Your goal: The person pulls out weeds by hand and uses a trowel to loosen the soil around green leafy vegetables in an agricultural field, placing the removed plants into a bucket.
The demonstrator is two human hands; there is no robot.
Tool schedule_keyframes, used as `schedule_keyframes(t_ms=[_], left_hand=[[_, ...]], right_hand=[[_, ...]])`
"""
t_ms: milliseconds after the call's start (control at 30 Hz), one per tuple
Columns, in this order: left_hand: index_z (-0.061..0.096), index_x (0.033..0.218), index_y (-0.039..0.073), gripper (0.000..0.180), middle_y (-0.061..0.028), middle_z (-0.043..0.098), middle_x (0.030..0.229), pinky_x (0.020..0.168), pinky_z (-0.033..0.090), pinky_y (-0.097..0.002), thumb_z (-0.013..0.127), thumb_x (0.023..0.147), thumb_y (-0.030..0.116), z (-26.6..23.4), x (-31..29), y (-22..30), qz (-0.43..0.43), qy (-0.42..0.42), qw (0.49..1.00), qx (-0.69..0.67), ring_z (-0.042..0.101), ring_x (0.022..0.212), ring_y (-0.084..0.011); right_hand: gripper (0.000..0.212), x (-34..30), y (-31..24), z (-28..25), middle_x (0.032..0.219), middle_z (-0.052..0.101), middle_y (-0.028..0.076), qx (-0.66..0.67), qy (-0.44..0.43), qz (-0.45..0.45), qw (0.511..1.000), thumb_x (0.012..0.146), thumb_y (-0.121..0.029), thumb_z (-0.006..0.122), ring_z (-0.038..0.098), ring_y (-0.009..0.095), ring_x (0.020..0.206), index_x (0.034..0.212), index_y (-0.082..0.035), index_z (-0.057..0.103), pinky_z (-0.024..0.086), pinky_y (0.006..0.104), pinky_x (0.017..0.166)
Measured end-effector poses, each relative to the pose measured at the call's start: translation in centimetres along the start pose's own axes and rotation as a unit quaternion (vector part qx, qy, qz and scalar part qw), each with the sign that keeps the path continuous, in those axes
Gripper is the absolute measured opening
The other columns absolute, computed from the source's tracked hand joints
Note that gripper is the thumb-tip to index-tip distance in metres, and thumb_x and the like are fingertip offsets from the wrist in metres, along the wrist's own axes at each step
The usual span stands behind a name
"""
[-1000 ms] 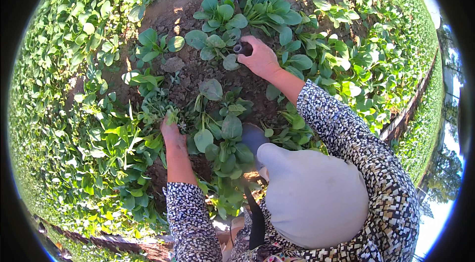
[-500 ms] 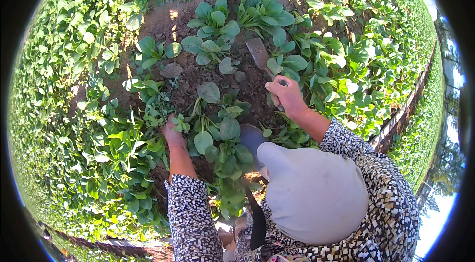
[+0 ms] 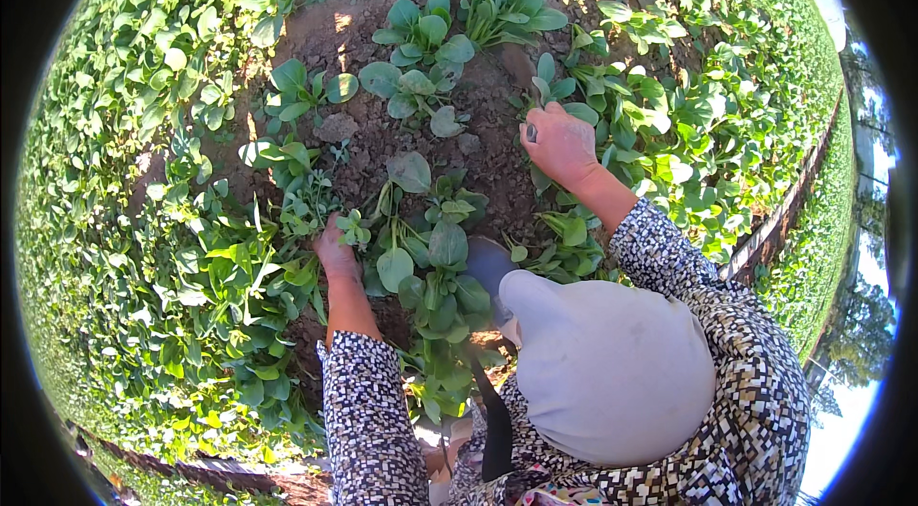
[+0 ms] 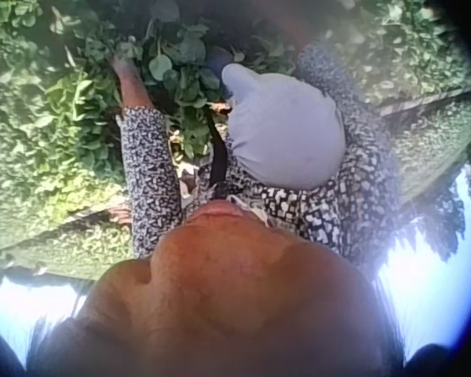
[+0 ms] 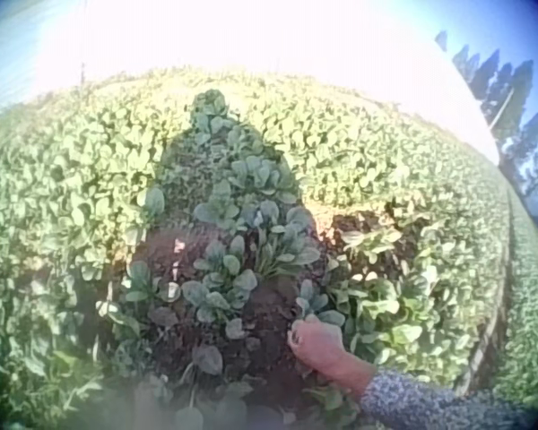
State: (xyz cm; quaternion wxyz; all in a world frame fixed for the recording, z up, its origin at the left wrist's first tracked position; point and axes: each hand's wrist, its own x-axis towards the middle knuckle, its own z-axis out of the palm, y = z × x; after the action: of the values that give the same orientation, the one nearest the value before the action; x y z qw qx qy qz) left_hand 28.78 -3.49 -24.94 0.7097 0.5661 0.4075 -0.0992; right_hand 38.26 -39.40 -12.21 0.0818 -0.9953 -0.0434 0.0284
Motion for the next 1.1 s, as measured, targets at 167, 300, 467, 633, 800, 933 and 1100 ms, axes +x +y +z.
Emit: schedule_keyframes(t_ms=[167, 300, 467, 633, 800, 933, 1100], left_hand=[[0.064, 0.106, -0.001, 0.027, -0.0081, 0.063, 0.091, 0.067, 0.049, -0.0315, 0.050, 0.089, 0.015, 1.8, -0.8, 0.5, -0.035, 0.021, 0.999, -0.013, 0.061, 0.074, -0.0185], [0.063, 0.109, -0.001, 0.028, -0.0088, 0.064, 0.093, 0.068, 0.049, -0.0321, 0.051, 0.089, 0.016, -1.3, 0.9, -0.8, 0.031, 0.007, 0.995, 0.096, 0.062, 0.077, -0.0199], [0.063, 0.109, -0.001, 0.028, -0.0090, 0.064, 0.095, 0.070, 0.049, -0.0333, 0.052, 0.089, 0.015, 1.8, -0.4, 0.3, -0.054, 0.045, 0.997, -0.039, 0.062, 0.079, -0.0209], [0.061, 0.080, 0.008, 0.015, 0.0002, 0.056, 0.074, 0.059, 0.042, -0.0304, 0.061, 0.084, 0.022, 1.9, -0.9, 1.1, -0.055, 0.055, 0.993, -0.093, 0.053, 0.064, -0.0134], [0.062, 0.082, 0.006, 0.016, -0.0006, 0.056, 0.077, 0.061, 0.042, -0.0302, 0.060, 0.085, 0.021, 1.9, -1.6, 1.7, -0.019, 0.027, 0.999, -0.021, 0.053, 0.068, -0.0140], [0.063, 0.083, 0.006, 0.016, -0.0001, 0.055, 0.076, 0.060, 0.041, -0.0304, 0.059, 0.086, 0.021, 3.6, -2.5, 2.6, -0.058, 0.025, 0.995, -0.082, 0.052, 0.067, -0.0140], [0.059, 0.101, -0.005, 0.031, -0.0094, 0.062, 0.088, 0.066, 0.048, -0.0365, 0.067, 0.080, 0.017, 1.5, -0.7, 1.2, -0.054, 0.082, 0.992, -0.074, 0.060, 0.072, -0.0212]], right_hand=[[0.015, -1.4, 0.6, 0.3, 0.078, 0.057, 0.010, -0.013, 0.007, -0.032, 0.999, 0.081, -0.025, 0.063, 0.061, 0.031, 0.066, 0.077, -0.011, 0.060, 0.050, 0.0415, 0.058], [0.016, -0.8, -0.2, -0.6, 0.078, 0.056, 0.009, -0.010, 0.003, -0.034, 0.999, 0.081, -0.025, 0.063, 0.061, 0.031, 0.066, 0.076, -0.010, 0.059, 0.050, 0.0412, 0.058], [0.018, -1.5, 0.4, -1.7, 0.077, 0.056, 0.009, -0.005, 0.004, -0.028, 1.000, 0.082, -0.026, 0.063, 0.060, 0.032, 0.066, 0.076, -0.010, 0.059, 0.049, 0.0417, 0.058], [0.018, 0.9, 0.5, -1.7, 0.079, 0.057, 0.009, -0.015, 0.023, -0.009, 1.000, 0.082, -0.026, 0.063, 0.061, 0.032, 0.067, 0.077, -0.010, 0.059, 0.048, 0.0422, 0.057], [0.012, 1.8, -0.5, -1.3, 0.081, 0.058, 0.012, -0.016, 0.013, -0.030, 0.999, 0.078, -0.022, 0.063, 0.063, 0.032, 0.068, 0.078, -0.011, 0.061, 0.050, 0.0438, 0.059], [0.013, 1.7, -1.4, -0.6, 0.079, 0.056, 0.010, -0.001, 0.024, -0.067, 0.997, 0.082, -0.024, 0.063, 0.062, 0.032, 0.067, 0.079, -0.011, 0.059, 0.049, 0.0428, 0.057], [0.015, 1.0, -3.0, -0.2, 0.078, 0.055, 0.011, 0.047, 0.021, -0.066, 0.996, 0.082, -0.025, 0.063, 0.060, 0.033, 0.066, 0.077, -0.011, 0.059, 0.049, 0.0437, 0.057]])
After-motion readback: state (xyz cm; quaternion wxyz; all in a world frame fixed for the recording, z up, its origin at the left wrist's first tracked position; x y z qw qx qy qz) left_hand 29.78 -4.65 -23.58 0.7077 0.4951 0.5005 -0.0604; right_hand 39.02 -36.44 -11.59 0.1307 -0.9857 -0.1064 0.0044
